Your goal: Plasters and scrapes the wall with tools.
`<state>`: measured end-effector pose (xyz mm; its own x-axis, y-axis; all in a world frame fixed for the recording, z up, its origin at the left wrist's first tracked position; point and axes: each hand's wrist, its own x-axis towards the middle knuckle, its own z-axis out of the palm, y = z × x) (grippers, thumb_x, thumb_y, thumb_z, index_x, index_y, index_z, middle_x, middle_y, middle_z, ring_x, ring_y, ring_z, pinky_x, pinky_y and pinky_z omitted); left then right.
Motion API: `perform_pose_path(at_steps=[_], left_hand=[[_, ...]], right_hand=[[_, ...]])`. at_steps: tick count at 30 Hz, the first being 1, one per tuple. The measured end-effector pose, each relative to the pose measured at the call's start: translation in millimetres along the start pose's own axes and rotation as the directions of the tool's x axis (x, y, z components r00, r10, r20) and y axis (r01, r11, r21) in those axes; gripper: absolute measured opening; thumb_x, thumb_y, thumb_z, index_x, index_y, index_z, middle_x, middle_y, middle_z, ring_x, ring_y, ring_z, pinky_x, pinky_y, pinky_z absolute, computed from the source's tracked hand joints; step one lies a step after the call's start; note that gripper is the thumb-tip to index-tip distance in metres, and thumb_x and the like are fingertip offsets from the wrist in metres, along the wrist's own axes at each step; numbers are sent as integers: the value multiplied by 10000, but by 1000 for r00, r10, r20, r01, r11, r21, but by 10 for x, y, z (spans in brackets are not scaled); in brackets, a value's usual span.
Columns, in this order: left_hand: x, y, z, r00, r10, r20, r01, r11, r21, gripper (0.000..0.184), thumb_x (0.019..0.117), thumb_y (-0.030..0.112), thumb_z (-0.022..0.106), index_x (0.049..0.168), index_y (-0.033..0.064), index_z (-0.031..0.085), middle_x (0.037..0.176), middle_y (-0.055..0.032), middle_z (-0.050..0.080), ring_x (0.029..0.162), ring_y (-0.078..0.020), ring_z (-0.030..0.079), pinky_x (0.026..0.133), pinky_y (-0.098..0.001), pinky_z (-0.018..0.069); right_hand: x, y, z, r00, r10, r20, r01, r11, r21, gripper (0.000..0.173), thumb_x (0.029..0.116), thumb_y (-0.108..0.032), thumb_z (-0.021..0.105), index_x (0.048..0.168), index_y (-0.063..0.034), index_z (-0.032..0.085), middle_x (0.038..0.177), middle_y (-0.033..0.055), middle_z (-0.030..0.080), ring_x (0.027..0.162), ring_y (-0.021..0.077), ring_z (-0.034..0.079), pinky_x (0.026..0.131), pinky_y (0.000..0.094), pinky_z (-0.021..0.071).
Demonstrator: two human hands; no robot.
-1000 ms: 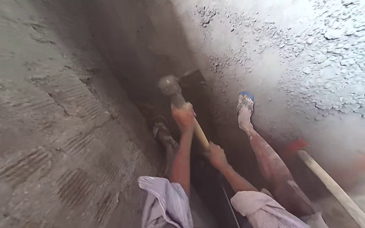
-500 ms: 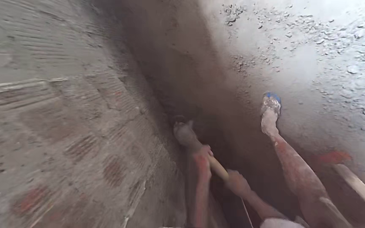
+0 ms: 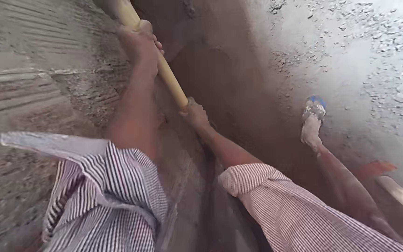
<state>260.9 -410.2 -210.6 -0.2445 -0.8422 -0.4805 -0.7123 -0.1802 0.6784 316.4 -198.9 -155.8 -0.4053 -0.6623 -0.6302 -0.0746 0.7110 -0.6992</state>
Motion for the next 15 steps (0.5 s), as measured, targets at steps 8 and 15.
perform_pose_path(at_steps=[8,15], left_hand=[[-913,-628,39,968,-247,56,240,965,101,362,1014,226,609,1244,-16,470,695,-34,570,496,-121,597,500,-302,575],[-2272,-1365,305,907,-417,-65,420,906,52,415,1033,167,598,1357,-16,416,737,-92,581,523,-165,614,519,-341,585]], right_hand=[[-597,478,523,802,393,450,-498,856,140,607,978,-327,683,1466,-39,463,1278,217,648,1159,368,652,968,565,524],[-1631,1348,361,594,548,589,-622,777,-96,621,969,-345,680,1478,-68,458,1293,229,642,1173,406,645,962,611,518]])
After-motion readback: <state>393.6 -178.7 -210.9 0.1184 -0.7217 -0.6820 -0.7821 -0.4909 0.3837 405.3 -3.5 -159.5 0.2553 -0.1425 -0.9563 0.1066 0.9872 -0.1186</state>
